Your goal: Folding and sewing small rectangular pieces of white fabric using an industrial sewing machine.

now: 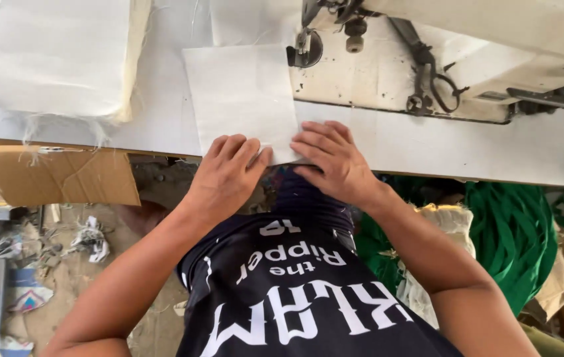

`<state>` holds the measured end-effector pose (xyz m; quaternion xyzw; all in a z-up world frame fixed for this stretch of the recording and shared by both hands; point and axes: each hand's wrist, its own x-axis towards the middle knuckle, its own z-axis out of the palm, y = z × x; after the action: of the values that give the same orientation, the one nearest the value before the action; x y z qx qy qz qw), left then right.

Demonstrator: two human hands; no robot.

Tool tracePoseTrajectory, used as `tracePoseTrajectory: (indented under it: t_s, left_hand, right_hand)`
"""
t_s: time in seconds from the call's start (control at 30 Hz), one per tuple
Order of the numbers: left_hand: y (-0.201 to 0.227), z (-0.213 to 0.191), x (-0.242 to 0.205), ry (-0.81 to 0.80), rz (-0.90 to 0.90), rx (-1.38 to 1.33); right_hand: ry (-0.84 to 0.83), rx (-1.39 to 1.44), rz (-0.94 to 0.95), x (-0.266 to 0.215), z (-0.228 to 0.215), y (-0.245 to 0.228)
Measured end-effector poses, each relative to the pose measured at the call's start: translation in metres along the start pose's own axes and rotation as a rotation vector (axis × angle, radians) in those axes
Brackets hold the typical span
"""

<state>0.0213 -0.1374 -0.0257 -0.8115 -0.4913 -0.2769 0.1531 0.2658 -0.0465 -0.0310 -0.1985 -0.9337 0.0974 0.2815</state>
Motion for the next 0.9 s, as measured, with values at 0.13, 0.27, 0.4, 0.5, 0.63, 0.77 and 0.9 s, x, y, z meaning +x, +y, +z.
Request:
tracePoseTrajectory:
  t_s: [0.13,0.27,0.4,0.5,0.63,0.77,0.9]
  left_hand:
    - [-0.009,-0.007,0.004,-0.139,-0.079,-0.178]
    - [-0.012,-0.025,0.025,-0.336,-0.277,-0.310]
    - [-0.017,-0.016,0.038,-0.408,-0.251,-0.327]
    - [-0.019,-0.015,0.042,-0.512,-0.260,-0.395]
    - [-0.018,-0.019,0.028,-0.331,-0.083,-0.297]
    - [-0.013,-0.017,0.007,-0.245,-0.007,-0.157]
    - [-0.010,-0.013,0.001,-0.180,0.018,-0.130]
  right_hand:
    - [0.016,0.057,0.069,0.007,-0.003,0.004]
    - [0.036,0.150,0.184,0.016,-0.002,0.006]
    - [0.133,0.079,0.034,0.027,-0.007,0.000]
    - [0.108,0.047,0.000,0.025,-0.006,-0.006]
    - [0.096,0.022,-0.009,0.024,-0.005,-0.003]
    - [0.095,0.053,-0.028,0.024,-0.006,-0.003]
    - [0.087,0.051,-0.046,0.025,-0.009,-0.004]
